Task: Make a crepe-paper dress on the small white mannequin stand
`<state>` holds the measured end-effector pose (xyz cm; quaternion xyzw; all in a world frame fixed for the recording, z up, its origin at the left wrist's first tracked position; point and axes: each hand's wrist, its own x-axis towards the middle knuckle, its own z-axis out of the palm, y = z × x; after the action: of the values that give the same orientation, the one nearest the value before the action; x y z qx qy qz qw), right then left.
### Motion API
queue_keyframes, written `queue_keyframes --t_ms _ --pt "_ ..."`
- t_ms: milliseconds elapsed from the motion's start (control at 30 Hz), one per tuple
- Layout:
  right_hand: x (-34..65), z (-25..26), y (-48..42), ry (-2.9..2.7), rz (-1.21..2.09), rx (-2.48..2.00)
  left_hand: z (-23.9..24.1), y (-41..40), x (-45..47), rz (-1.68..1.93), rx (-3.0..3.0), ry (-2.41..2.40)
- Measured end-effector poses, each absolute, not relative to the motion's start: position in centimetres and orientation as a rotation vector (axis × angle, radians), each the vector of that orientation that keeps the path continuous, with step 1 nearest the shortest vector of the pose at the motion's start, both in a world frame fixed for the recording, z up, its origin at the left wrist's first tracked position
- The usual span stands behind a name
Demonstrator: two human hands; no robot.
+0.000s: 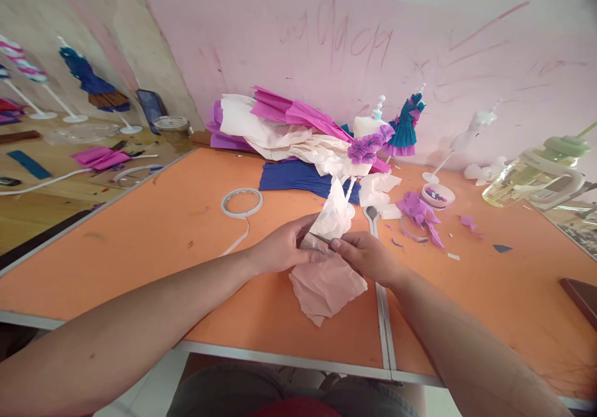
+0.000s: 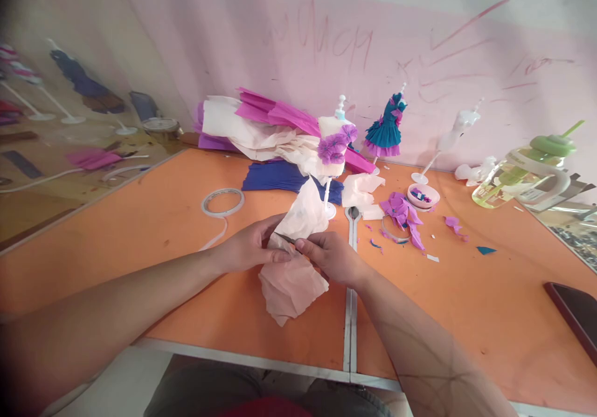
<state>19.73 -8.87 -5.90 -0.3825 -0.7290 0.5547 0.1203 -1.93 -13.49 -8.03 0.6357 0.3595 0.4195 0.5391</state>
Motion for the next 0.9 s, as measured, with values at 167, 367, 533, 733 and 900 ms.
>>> queue_keyframes --t_ms 167,367,533,733,900 --pt "19.8 -5.6 -9.1 -2.084 1.647 -1.140 -8.2 -13.5 -2.0 0.980 1.510 0.905" --pt "19.8 -5.7 -8.9 -1.994 1.728 -1.063 -8.0 -13.7 -1.9 0.938 1.474 0.929" --pt "20.2 -4.6 -8.9 -1.933 1.670 -1.093 -8.5 -12.9 -2.8 1.260 1.241 1.149" --pt "20.1 -5.0 -9.1 -1.947 1.676 -1.138 -7.9 -11.3 -4.3 1.704 0.671 1.130" --pt "18.8 -7.0 -9.5 -1.854 1.680 -1.217 -6.9 -12.7 -2.3 1.597 0.620 0.946"
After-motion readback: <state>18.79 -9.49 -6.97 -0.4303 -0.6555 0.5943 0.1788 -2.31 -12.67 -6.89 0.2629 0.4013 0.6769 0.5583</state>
